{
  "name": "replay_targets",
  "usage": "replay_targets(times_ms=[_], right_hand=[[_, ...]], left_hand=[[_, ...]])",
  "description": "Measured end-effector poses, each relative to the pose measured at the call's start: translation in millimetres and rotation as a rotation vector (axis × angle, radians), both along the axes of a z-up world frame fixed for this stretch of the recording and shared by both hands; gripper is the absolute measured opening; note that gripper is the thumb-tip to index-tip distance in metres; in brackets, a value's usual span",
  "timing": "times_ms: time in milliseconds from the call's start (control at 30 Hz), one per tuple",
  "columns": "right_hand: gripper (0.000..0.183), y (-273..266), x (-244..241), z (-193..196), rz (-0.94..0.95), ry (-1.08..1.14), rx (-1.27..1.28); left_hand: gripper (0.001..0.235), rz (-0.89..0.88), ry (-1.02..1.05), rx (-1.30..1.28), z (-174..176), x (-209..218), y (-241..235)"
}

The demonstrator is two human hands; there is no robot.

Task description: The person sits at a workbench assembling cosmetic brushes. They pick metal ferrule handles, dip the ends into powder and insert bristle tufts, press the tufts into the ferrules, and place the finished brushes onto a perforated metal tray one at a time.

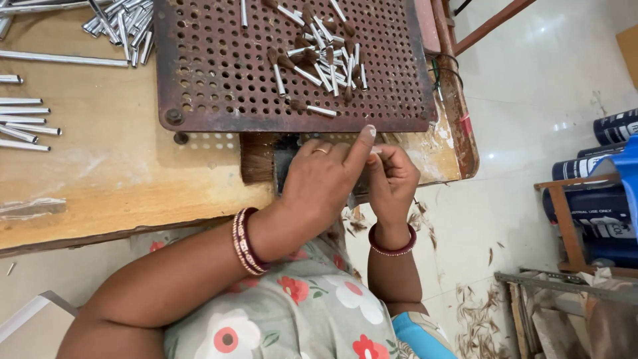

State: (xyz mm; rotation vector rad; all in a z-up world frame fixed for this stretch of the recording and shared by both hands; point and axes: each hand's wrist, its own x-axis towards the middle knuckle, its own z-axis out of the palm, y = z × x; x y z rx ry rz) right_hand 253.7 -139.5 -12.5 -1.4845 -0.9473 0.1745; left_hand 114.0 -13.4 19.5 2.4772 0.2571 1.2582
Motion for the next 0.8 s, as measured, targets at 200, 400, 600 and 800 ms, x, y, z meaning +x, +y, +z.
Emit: replay_targets(times_ms=[200, 400, 600, 800], right_hand=[[0.012, -2, -2, 14, 0.105, -0.003, -0.056], [0.006, -7, 2, 50, 0.023, -0.37, -0.428], [0.043, -2, -10, 89, 0.186, -0.661, -0.426], [0.087, -11, -30, 57, 0.014, -1.001, -0.456]], left_hand=[[0.067, -0.007, 0.25, -0.075, -3, 13, -4], [0.074, -0.091, 0.223, -0.103, 1, 4, -2], [0.086, -0.117, 0.238, -0.118, 17, -9, 2], [0.043, -0.111, -0.107, -0.149, 35, -59, 21]])
